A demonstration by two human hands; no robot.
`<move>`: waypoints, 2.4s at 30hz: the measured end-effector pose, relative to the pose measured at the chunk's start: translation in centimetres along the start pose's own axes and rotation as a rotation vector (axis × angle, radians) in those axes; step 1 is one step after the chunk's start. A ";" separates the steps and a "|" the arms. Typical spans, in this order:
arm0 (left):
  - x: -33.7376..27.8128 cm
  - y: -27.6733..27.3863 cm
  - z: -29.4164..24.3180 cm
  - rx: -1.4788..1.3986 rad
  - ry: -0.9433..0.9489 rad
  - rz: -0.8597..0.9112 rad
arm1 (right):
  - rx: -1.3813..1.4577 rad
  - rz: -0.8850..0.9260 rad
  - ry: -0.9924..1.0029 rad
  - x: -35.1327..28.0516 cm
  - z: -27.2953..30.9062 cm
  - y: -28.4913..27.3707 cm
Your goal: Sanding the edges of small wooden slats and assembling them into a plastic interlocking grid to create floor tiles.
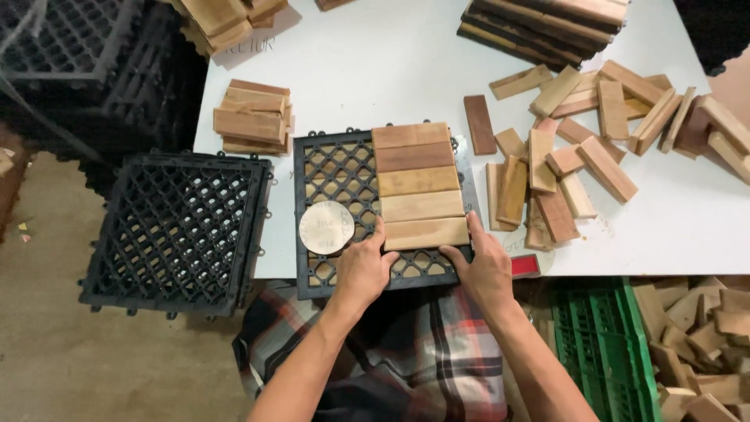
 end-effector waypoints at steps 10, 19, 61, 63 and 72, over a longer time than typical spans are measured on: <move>-1.5 -2.2 -2.9 -0.132 -0.145 -0.122 | -0.062 -0.005 0.042 -0.6 -0.2 0.5; 6.1 2.1 -7.8 0.420 0.243 -0.132 | -0.060 -0.005 0.021 -0.6 0.3 0.5; 18.3 11.2 -22.3 0.350 0.592 -0.066 | -0.273 -0.104 0.522 11.3 -26.9 -10.7; 21.6 15.9 -22.4 0.370 0.546 0.005 | -0.288 0.154 0.628 10.7 -31.3 -9.0; 21.5 14.9 -23.7 0.201 0.523 -0.048 | -0.193 0.055 0.486 10.2 -29.5 -11.3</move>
Point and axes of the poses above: each hand's wrist, its own x-axis towards the middle knuckle, its own y-axis out of the palm, z = x × y, the point moved 4 cm from there along x, towards the middle knuckle, and after that the axes turned 10 degrees about x, right-handed, at the moved point
